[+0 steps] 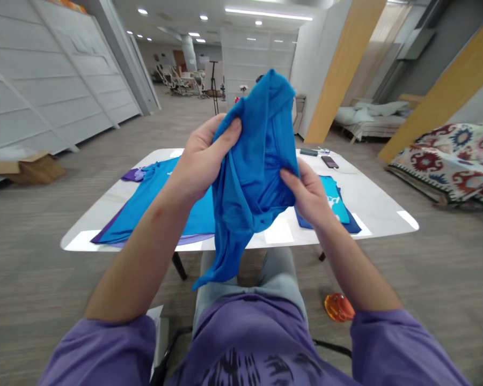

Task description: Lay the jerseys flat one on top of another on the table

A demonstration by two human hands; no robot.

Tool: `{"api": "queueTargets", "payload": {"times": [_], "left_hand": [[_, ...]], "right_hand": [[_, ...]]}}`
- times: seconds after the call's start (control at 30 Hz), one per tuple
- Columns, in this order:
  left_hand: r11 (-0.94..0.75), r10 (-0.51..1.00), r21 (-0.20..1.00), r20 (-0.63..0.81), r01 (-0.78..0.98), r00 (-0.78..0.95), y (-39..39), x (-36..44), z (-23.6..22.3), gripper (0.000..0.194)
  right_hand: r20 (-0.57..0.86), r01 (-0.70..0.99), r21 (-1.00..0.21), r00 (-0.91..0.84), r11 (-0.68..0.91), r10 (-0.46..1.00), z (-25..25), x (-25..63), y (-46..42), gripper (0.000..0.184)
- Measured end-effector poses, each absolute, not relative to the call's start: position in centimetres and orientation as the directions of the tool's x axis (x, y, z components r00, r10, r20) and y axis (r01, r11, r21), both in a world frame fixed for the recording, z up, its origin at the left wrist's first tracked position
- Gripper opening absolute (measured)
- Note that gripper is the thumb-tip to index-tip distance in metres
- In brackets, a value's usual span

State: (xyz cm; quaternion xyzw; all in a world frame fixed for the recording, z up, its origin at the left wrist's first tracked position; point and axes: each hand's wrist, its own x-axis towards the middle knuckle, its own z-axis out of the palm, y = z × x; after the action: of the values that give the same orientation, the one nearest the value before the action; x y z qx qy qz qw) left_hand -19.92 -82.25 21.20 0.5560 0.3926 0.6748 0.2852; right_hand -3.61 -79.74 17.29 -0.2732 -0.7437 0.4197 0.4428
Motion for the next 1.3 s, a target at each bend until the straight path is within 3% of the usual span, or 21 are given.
{"api": "queueTargets", "payload": {"times": [0.13,0.37,0.5,0.6,0.67,0.73,0.87,0.93,1.03,1.13,1.23,1.3], "left_hand": [[-0.541,0.807,0.839,0.537,0.057,-0.245,-81.7,-23.0,19.7,0.018],[-0.539,0.782,0.835,0.545,0.111,-0.301,-81.7,-24.4,19.2,0.023],[-0.56,0.721,0.778,0.627,0.285,-0.293,-83.9,-23.3,21.3,0.036],[-0.496,0.773,0.752,0.61,0.434,-0.174,-85.2,-23.5,22.1,0.03],[-0.484,0.78,0.728,0.61,0.485,-0.136,-85.5,-24.5,22.2,0.033],[-0.492,0.767,0.713,0.626,0.499,-0.138,-85.6,-26.0,21.9,0.034],[-0.519,0.75,0.726,0.64,0.45,-0.167,-86.5,-29.2,21.6,0.031],[-0.516,0.755,0.741,0.631,0.43,-0.18,-87.3,-30.3,21.6,0.031],[-0.478,0.766,0.762,0.605,0.436,-0.218,-88.0,-31.8,21.6,0.028],[-0.327,0.837,0.791,0.496,0.516,-0.23,-87.5,-33.5,21.1,0.025],[-0.141,0.94,0.742,0.309,0.655,-0.148,-85.8,-35.8,20.0,0.02],[-0.101,0.985,0.682,0.171,0.724,-0.023,-84.1,-37.7,19.2,0.013]], "right_hand": [[0.547,0.1,-0.793,-0.318,0.6,0.775,20.9,-2.2,-78.1,0.025],[0.707,0.182,-0.533,-0.441,0.826,0.553,26.9,-4.2,-77.1,0.03],[0.738,0.174,-0.398,-0.522,0.901,0.427,29.4,-5.3,-77.4,0.037],[0.792,0.18,-0.176,-0.557,0.968,0.248,30.4,-5.7,-77.7,0.045],[0.805,0.161,-0.092,-0.569,0.983,0.168,30.9,-5.5,-77.6,0.054],[0.789,0.126,-0.158,-0.581,0.979,0.202,31.1,-4.8,-77.2,0.063],[0.595,0.137,-0.603,-0.579,0.786,0.558,30.8,-2.9,-75.6,0.059],[0.43,0.204,-0.731,-0.603,0.651,0.672,30.1,-2.5,-75.1,0.052],[0.198,0.331,-0.748,-0.716,0.576,0.669,28.1,-3.3,-74.9,0.043],[0.033,0.333,-0.683,-0.875,0.65,0.483,25.1,-4.8,-74.0,0.028],[-0.062,0.252,-0.601,-0.961,0.758,0.271,21.8,-5.8,-70.6,0.015],[-0.076,0.253,-0.565,-0.964,0.786,0.256,20.1,-6.1,-67.1,0.012]]}}
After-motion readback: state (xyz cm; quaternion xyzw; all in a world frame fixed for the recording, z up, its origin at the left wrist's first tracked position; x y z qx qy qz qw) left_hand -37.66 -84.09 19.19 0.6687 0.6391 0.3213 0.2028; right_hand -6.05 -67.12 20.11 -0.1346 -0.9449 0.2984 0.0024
